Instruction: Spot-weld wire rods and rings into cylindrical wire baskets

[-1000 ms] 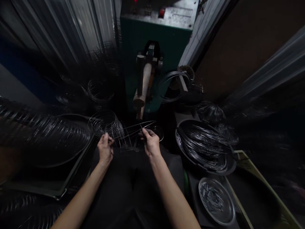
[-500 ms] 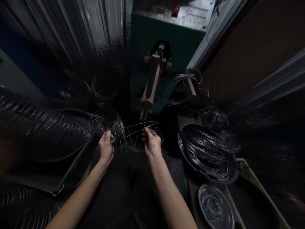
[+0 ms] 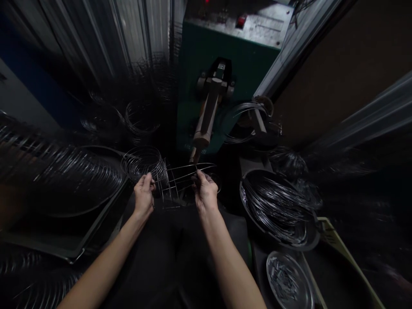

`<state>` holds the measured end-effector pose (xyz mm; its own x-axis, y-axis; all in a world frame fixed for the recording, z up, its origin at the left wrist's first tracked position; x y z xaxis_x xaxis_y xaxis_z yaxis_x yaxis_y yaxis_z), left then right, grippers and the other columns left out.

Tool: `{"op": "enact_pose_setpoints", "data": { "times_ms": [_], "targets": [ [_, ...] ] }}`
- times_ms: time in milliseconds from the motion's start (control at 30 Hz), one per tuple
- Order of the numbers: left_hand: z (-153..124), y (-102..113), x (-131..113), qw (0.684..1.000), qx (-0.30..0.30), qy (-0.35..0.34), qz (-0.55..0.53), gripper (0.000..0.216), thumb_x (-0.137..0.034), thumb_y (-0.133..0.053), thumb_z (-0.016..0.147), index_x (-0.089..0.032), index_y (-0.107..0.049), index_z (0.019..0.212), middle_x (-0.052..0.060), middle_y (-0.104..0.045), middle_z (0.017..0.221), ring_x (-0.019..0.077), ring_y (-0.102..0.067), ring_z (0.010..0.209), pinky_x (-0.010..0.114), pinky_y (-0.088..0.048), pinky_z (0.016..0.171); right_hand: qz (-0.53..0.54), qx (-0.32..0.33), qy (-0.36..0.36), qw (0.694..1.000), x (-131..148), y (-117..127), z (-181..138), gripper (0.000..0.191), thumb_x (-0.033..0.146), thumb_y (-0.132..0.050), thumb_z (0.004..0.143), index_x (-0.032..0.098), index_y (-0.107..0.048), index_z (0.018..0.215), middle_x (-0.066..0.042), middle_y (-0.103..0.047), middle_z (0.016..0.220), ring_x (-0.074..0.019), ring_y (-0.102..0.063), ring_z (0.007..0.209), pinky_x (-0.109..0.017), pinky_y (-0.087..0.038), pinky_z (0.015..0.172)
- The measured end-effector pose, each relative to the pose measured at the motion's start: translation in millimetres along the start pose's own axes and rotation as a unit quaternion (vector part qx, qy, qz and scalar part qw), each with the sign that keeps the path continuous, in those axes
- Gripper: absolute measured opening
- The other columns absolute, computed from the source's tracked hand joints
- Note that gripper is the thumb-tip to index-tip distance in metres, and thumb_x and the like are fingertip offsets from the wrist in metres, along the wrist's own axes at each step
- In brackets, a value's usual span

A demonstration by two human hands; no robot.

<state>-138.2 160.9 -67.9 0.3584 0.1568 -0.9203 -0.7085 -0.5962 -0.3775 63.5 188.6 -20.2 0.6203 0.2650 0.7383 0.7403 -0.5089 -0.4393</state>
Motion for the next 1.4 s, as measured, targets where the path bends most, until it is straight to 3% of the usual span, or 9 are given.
{"op": "enact_pose_setpoints", "data": {
  "times_ms": [433,600,833,1067,1267,1400],
  "targets": [
    [2,-4,-9,1.0,0.002,0.018,0.009,0.04,-0.047,-0.069,0.07,-0.015,-0.048,0.061,-0.005,-0.041,0.057,0.0036,-0.032,0.047,0.016,-0.026,0.044,0.012,-0.015,-0.012,1.0,-1,-5,3,0.012,0.01,-0.072,0.064,0.014,-0.061,0.068,0.004,-0.06,0.055,-0.0056,-0.056,0.048,-0.014,-0.037,0.039],
    [0,-4,-8,0.999,0.013,0.034,-0.011,0.037,-0.044,-0.067,0.072,-0.015,-0.048,0.062,-0.006,-0.036,0.054,0.0028,-0.028,0.044,0.016,-0.022,0.042,0.014,0.012,-0.012,1.0,-2,-2,2,0.012,0.015,-0.073,0.065,0.015,-0.063,0.071,0.003,-0.064,0.061,-0.0072,-0.06,0.054,-0.014,-0.038,0.042],
    [4,-4,-5,0.999,0.006,0.032,-0.027,0.036,-0.043,-0.068,0.069,-0.015,-0.047,0.063,-0.006,-0.039,0.058,0.0023,-0.03,0.045,0.016,-0.022,0.041,0.009,0.016,0.004,1.0,-1,38,3,0.025,0.026,-0.081,0.06,0.015,-0.064,0.075,0.002,-0.066,0.066,-0.0078,-0.059,0.054,-0.018,-0.043,0.046],
    [12,-6,-10,0.998,-0.006,0.036,-0.041,0.038,-0.045,-0.069,0.068,-0.015,-0.046,0.063,-0.007,-0.035,0.054,0.0021,-0.026,0.042,0.016,-0.019,0.04,-0.015,-0.028,-0.01,0.999,2,73,-3,0.021,0.019,-0.08,0.059,0.014,-0.066,0.075,0.002,-0.065,0.063,-0.007,-0.058,0.051,-0.015,-0.039,0.041],
    [14,-8,-13,0.999,-0.006,0.015,-0.039,0.036,-0.043,-0.068,0.07,-0.014,-0.046,0.063,-0.006,-0.04,0.058,0.0012,-0.029,0.043,0.016,-0.021,0.041,-0.006,-0.076,-0.02,0.997,1,106,-3,0.014,0.014,-0.075,0.063,0.014,-0.065,0.073,0.002,-0.065,0.061,-0.0067,-0.058,0.051,-0.014,-0.039,0.041],
    [16,-9,-15,1.0,-0.003,0.004,-0.026,0.036,-0.041,-0.067,0.072,-0.015,-0.046,0.061,-0.007,-0.038,0.055,0.0017,-0.028,0.042,0.018,-0.02,0.04,0.016,-0.088,-0.017,0.996,1,117,-2,0.01,0.013,-0.073,0.065,0.014,-0.065,0.071,0.003,-0.064,0.061,-0.0058,-0.058,0.05,-0.013,-0.04,0.04]
  ]
}}
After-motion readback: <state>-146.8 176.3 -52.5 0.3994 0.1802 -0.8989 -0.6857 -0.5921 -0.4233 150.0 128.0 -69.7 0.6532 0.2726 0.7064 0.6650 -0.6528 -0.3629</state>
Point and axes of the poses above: each hand's wrist, its own z-axis towards the middle knuckle, its own y-axis out of the back of the hand, x = y × z, the point moved 6 cm from there along z, towards the middle knuckle
